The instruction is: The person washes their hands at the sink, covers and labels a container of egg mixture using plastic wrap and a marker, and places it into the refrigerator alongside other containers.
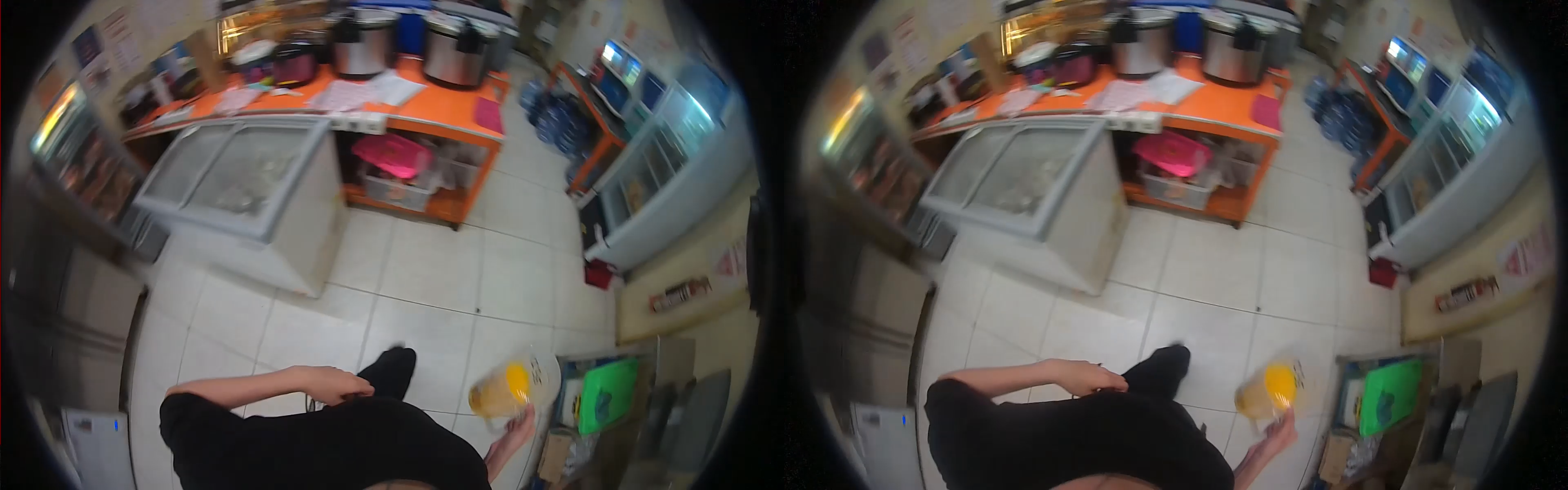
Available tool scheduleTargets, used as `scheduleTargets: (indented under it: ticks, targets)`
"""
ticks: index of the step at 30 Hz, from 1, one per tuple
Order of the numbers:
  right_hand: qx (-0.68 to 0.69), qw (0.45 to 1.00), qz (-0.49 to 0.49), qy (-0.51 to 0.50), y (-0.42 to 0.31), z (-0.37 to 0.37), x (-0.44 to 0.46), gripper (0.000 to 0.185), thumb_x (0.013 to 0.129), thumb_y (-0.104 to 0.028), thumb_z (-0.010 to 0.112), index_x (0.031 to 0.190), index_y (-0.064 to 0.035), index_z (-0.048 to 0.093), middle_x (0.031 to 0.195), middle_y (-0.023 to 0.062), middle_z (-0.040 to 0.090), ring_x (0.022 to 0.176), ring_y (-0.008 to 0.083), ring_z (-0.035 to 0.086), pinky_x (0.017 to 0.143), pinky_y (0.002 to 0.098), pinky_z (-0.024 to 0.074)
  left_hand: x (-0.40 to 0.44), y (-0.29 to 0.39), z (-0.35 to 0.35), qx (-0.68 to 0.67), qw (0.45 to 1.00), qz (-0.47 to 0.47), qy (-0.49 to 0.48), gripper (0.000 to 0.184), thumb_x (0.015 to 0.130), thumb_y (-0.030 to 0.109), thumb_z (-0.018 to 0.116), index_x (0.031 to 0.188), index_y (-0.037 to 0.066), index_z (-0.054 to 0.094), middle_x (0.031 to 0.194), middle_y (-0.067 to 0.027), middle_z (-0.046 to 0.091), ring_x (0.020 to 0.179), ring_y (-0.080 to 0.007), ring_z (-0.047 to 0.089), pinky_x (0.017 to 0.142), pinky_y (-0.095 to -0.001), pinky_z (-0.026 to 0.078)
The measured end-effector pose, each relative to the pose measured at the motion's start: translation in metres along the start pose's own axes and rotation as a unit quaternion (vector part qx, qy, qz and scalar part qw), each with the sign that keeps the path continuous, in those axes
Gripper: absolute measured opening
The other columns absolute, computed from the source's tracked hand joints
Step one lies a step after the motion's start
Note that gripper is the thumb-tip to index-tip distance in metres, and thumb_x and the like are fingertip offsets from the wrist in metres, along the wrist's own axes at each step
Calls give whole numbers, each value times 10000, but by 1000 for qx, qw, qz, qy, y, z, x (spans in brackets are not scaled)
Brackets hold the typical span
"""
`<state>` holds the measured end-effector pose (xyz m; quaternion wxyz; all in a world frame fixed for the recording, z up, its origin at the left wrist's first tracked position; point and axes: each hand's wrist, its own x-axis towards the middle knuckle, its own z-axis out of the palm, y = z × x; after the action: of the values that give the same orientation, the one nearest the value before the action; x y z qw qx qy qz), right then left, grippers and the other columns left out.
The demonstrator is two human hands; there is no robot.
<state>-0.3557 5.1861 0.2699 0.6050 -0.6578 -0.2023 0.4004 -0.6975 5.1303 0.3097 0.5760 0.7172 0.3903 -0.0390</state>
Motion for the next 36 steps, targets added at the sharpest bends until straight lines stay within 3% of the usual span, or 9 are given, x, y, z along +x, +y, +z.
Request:
scheduleTargets:
  ticks: [5, 12, 16, 21, 26, 28, 31, 34, 36]
  targets:
    - [-51, 998, -39, -24, 13, 99, 192, 189, 737, -196, 578, 639, -36, 562, 516, -40, 398, 467, 49, 312, 428, 223, 220, 137, -20, -148, 69, 988, 34, 132, 276, 798, 169, 413, 1047, 61, 467, 974, -105, 533, 949, -298, 496, 702, -403, 429]
    - [7, 996, 46, 71, -39, 246, 378, 180, 693, -184, 577, 579, -51, 536, 511, -39, 409, 446, 57, 323, 427, 227, 217, 290, -3, -400, 143, 982, 48, 111, 351, 743, 74, 391, 1082, 75, 482, 994, -88, 552, 953, -278, 510, 709, -387, 442]
    - [7, 995, 54, 88, -80, 315, 471, 221, 671, -166, 598, 529, -40, 484, 491, -33, 368, 448, 69, 307, 429, 236, 214, 372, 20, -539, 237, 971, -4, -23, 352, 759, 91, 382, 1091, 112, 498, 985, -68, 576, 922, -270, 535, 678, -384, 448]
    - [-3, 990, 49, 133, -83, 400, 615, 268, 657, -176, 623, 491, -65, 444, 474, -33, 350, 438, 69, 298, 428, 244, 211, 488, -13, -649, 215, 972, -17, 99, 210, 708, 100, 461, 877, 131, 582, 836, -50, 604, 786, -258, 575, 585, -372, 444]
    - [-21, 990, 86, 112, -115, 488, 786, 310, 660, -183, 635, 469, -84, 410, 469, -34, 336, 441, 70, 294, 440, 244, 231, 619, 10, -803, 217, 967, -59, 116, 250, 680, 106, 495, 909, 122, 592, 829, -67, 610, 769, -249, 583, 577, -351, 442]
    - [4, 992, 63, 111, -138, 531, 844, 310, 667, -182, 633, 471, -86, 413, 471, -37, 336, 444, 66, 288, 446, 236, 229, 650, 20, -864, 228, 965, -85, 96, 282, 680, 107, 496, 945, 113, 590, 842, -76, 612, 778, -248, 583, 585, -349, 443]
    - [43, 981, 65, 175, -176, 595, 927, 216, 678, -176, 594, 530, -49, 502, 478, -37, 372, 455, 64, 307, 457, 229, 216, 705, 33, -954, 27, 998, -1, 49, 238, 703, 128, 505, 916, 39, 561, 796, -110, 602, 752, -252, 583, 634, -331, 446]
    - [57, 993, 46, 90, -216, 640, 1012, 213, 688, -187, 585, 536, -57, 512, 484, -41, 385, 446, 56, 303, 455, 225, 210, 775, 51, -1058, -46, 993, 75, -80, 256, 734, 143, 512, 964, 33, 532, 838, -108, 604, 767, -238, 583, 666, -304, 441]
    - [42, 997, 37, 55, -229, 673, 1069, 210, 699, -194, 570, 544, -60, 522, 492, -45, 396, 444, 50, 291, 448, 235, 196, 837, 61, -1131, 38, 992, 21, -119, 302, 745, 182, 550, 1011, 55, 488, 878, -73, 588, 823, -229, 568, 683, -296, 435]
